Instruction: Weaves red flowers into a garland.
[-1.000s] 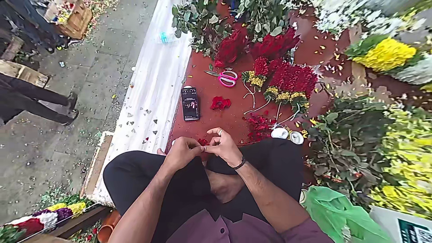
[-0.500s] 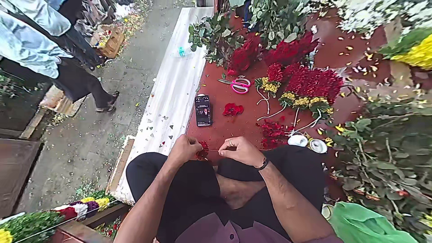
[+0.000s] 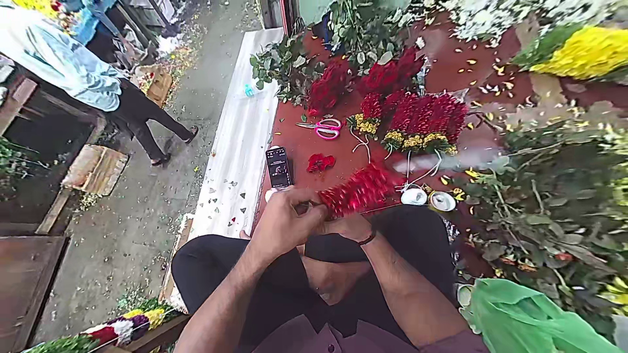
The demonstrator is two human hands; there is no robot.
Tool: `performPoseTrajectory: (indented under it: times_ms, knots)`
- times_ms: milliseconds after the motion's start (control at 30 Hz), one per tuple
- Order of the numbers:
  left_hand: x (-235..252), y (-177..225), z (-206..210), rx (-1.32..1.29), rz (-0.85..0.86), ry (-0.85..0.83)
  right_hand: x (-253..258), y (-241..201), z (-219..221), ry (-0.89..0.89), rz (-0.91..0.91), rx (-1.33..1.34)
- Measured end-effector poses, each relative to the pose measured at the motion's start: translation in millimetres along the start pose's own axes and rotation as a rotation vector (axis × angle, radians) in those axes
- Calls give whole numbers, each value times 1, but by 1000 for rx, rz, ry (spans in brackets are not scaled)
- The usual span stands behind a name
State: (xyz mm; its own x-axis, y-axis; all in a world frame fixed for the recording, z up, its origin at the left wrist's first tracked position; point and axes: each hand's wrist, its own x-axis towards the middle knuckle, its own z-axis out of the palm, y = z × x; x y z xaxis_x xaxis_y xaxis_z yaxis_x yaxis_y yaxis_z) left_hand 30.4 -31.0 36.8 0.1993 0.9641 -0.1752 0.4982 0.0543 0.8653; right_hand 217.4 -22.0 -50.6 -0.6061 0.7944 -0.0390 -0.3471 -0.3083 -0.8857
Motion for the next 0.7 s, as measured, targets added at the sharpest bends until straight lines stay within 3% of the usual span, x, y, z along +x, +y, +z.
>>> performPoseTrajectory:
  times_ms: [33, 100, 167, 267, 367, 467, 533, 633, 700]
  knots:
    - [0, -10, 2, 42, -34, 80, 5, 19, -14, -162, -32, 10]
    - [-4, -37, 0, 109, -146, 141, 12, 30, -23, -297, -60, -31]
    - [-13, -66, -8, 99, -285, 84, 15, 30, -27, -281, -61, -107]
    - [-30, -97, -25, -2, -410, -160, 17, 30, -34, -152, 7, -231]
    - [-39, -106, -32, -60, -392, -346, 17, 29, -39, -132, 87, -283]
    - [-35, -108, -30, -36, -366, -365, 22, 27, -49, -170, 231, -384]
    - [-32, -110, -29, -32, -367, -337, 33, 29, -68, -71, 329, -640]
    - [-30, -118, -27, 2, -379, -322, 72, 46, -110, 126, 439, -1367]
    - [-31, -127, -25, 50, -393, -330, 105, 62, -134, 184, 448, -1564]
